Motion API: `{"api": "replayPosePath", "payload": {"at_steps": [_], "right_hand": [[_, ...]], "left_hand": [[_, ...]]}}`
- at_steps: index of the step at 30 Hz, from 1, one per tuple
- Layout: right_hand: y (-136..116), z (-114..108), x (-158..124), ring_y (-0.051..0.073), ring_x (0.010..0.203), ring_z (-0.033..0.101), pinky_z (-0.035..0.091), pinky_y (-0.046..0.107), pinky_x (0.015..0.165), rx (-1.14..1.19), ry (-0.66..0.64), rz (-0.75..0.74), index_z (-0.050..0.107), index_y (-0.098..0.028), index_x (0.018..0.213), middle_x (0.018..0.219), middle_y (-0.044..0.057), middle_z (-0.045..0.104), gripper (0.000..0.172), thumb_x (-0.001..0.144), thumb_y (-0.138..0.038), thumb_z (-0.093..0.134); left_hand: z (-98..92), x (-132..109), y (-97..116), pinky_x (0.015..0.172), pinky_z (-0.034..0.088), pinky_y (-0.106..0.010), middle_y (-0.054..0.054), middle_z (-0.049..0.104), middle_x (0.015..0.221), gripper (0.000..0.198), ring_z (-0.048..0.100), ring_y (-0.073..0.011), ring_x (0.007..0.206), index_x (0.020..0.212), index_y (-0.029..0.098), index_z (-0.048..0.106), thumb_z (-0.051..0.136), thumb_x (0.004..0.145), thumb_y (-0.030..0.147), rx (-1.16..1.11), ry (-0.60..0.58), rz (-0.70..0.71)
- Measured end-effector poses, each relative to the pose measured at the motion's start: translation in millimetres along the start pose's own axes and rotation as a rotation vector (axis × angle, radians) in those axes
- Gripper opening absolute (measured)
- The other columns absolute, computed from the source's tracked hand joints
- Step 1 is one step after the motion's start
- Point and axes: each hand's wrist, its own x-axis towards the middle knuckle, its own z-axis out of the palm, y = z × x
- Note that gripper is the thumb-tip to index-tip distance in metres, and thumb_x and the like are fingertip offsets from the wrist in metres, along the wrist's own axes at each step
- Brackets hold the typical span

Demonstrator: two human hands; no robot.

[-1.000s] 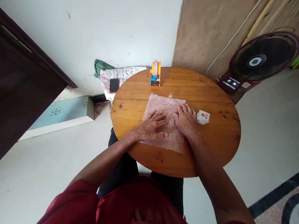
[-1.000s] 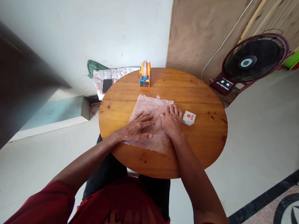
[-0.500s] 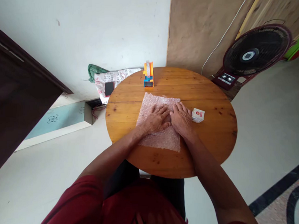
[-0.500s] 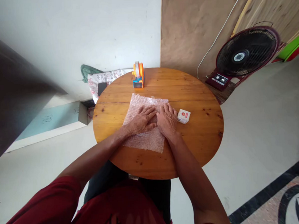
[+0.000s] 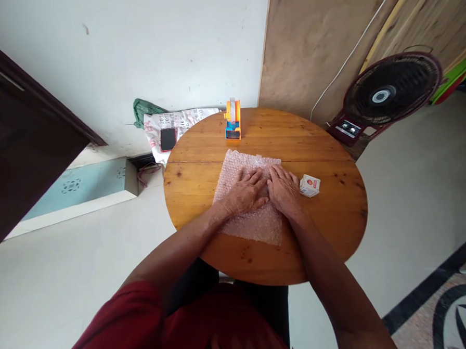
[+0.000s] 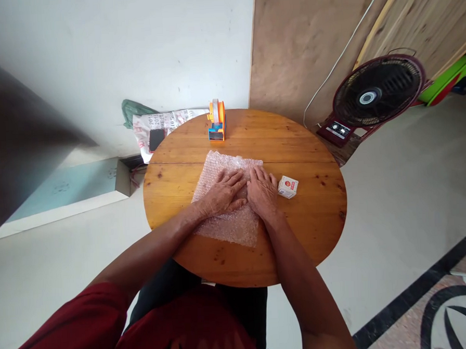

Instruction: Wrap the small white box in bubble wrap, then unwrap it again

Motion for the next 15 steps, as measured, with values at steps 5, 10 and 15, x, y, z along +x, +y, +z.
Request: {"api": "replayPosePath", "payload": {"at_steps": [5, 10, 15], "right_hand": [[0, 1, 2, 0.03, 0.142, 0.043, 0.028, 0.045, 0.114, -0.03, -0.002, 0.027, 0.048, -0.006, 0.146, 0.155, 0.015, 0.049, 0.05, 0.101, -0.025, 0.035], [-1, 1, 5, 0.032, 0.138, 0.046, 0.032, 0.046, 0.11, -0.042, 0.013, 0.032, 0.053, -0.008, 0.143, 0.151, 0.016, 0.053, 0.048, 0.101, -0.028, 0.038], [-3, 3, 7, 0.031, 0.146, 0.038, 0.032, 0.048, 0.112, -0.05, 0.042, 0.036, 0.052, -0.009, 0.144, 0.155, 0.015, 0.049, 0.049, 0.1, -0.028, 0.041]], "left_hand": [[-2.7, -1, 1, 0.126, 0.013, -0.06, -0.02, 0.031, 0.163, 0.068, 0.025, -0.0357, 0.154, 0.15, 0.011, 0.044, 0.05, 0.097, 0.053, -0.009, -0.014, -0.013], [-0.6, 2, -12, 0.127, 0.015, -0.056, -0.021, 0.028, 0.164, 0.081, 0.022, -0.0364, 0.155, 0.153, 0.01, 0.039, 0.048, 0.094, 0.064, 0.038, 0.116, -0.082], [-0.7, 1, -28, 0.124, 0.015, -0.062, -0.023, 0.03, 0.163, 0.079, 0.025, -0.0387, 0.153, 0.15, 0.011, 0.045, 0.042, 0.095, 0.067, 0.095, 0.095, -0.176]]}}
